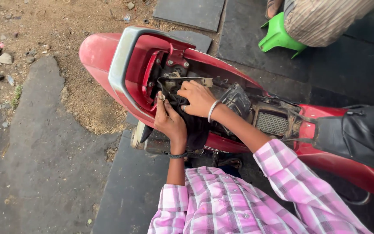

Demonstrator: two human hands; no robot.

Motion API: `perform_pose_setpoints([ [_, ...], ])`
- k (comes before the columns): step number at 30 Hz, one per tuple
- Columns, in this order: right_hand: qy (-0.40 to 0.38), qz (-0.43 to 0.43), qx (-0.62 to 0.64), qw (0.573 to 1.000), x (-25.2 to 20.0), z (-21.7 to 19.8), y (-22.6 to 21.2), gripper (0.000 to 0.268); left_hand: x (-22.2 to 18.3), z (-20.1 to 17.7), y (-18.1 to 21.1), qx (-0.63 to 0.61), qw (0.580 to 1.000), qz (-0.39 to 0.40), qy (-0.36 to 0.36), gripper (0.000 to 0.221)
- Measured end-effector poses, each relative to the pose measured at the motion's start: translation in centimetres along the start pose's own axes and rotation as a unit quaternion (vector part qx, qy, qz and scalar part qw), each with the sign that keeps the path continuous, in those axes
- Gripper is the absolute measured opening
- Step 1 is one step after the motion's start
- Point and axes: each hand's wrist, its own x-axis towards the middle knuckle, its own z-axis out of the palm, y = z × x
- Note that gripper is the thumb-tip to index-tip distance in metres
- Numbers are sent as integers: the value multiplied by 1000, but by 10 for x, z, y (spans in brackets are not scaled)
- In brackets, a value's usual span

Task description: Dismantle and clean parts of the motorcycle air filter and seat area.

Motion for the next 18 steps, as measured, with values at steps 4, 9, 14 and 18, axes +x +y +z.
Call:
perform_pose_setpoints([
  [4,120,-64,46,990,-8,18,-3,64,3,-2,4,-16,999,-35,-15,29],
  [9,27,-11,-44,999,7,5,-21,89,2,-2,4,-9,997,-53,-47,30],
  [14,36,31,-54,997,19,7,-25,70,-8,1,2,29,999,-9,-24,29],
  [18,64,21,-58,996,14,20,-8,71,-7,7,8,22,1000,-7,-6,30],
])
